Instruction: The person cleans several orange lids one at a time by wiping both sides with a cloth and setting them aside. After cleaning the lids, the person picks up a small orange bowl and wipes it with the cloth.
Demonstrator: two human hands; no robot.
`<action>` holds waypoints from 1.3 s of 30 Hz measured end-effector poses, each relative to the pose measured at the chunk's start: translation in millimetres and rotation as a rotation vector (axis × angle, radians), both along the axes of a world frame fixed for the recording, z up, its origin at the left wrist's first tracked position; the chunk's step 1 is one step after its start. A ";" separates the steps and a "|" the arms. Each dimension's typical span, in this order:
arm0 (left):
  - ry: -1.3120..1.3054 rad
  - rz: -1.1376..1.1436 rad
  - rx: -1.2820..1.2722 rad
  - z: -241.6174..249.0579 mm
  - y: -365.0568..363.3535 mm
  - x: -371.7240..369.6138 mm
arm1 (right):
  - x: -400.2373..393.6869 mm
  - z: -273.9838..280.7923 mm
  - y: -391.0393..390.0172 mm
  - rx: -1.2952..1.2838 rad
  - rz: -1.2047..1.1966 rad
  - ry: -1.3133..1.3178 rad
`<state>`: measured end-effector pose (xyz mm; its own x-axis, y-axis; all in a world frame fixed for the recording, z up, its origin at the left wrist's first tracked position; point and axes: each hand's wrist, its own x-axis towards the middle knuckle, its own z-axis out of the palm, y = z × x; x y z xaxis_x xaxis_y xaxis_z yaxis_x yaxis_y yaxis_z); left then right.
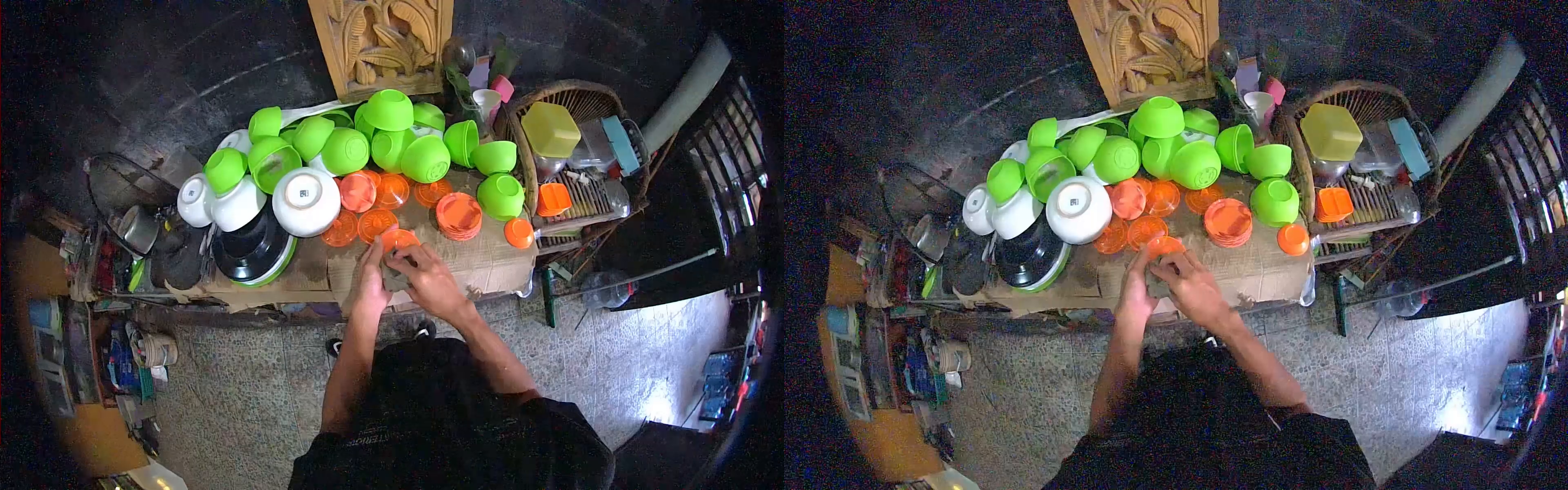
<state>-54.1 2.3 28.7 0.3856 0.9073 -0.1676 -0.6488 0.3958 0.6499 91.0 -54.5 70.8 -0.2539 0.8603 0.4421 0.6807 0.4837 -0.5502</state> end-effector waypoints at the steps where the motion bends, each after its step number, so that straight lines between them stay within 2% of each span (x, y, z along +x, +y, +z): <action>1: 0.000 -0.003 -0.002 2.9 -1.0 1.6 | 4.0 0.5 -2.8 -0.002 -0.003 0.000; 4: -0.047 -0.001 -0.043 9.3 -2.2 4.1 | 14.9 0.3 -13.8 -0.042 0.056 0.004; 7: -0.014 0.022 -0.043 7.0 -0.2 4.1 | 21.6 -1.4 -16.2 -0.170 -0.040 0.100; 9: -0.009 0.033 -0.012 1.7 1.2 5.0 | 24.8 -1.9 -10.5 -0.113 -0.204 0.054; 10: -0.008 0.029 -0.012 0.4 1.3 4.1 | 24.1 1.1 -7.7 -0.113 -0.208 0.055; 12: 0.031 0.015 -0.054 0.5 0.6 2.1 | 17.8 9.0 -0.6 -0.042 -0.333 0.130; 15: 0.053 0.025 -0.057 2.5 -1.2 2.8 | 9.7 -1.0 13.9 0.047 -0.368 0.097; 20: 0.101 0.019 -0.029 -14.3 2.3 -0.1 | -19.2 -20.0 15.5 0.063 -0.284 0.057; 22: 0.087 0.050 0.023 -7.2 -1.0 0.6 | -29.6 -14.9 5.7 -0.001 -0.213 0.119; 24: -0.083 -0.018 -0.103 1.9 -4.3 0.3 | -28.8 -11.7 -5.9 -0.108 -0.171 0.129; 26: -0.026 -0.022 -0.086 20.8 -10.8 1.8 | -23.8 -13.6 -13.4 -0.092 -0.090 0.130; 31: 0.025 -0.027 -0.019 7.3 -7.6 4.9 | 1.1 -16.5 -23.8 -0.054 -0.125 0.083; 34: 0.079 0.053 0.010 5.1 -6.6 6.8 | 5.6 -12.8 -18.8 -0.066 -0.180 0.062; 36: 0.097 0.111 -0.103 4.1 -6.4 7.4 | 8.3 -9.3 -11.4 -0.068 -0.213 0.034; 39: 0.072 0.044 -0.039 -1.0 -5.1 5.2 | 8.2 -4.5 2.5 -0.033 -0.257 0.037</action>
<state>-48.9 -2.8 27.6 0.3313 0.9154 -0.2287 -0.6183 0.3938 0.6802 99.2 -52.0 66.4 -0.0093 0.9084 0.4181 0.7581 0.2791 -0.5894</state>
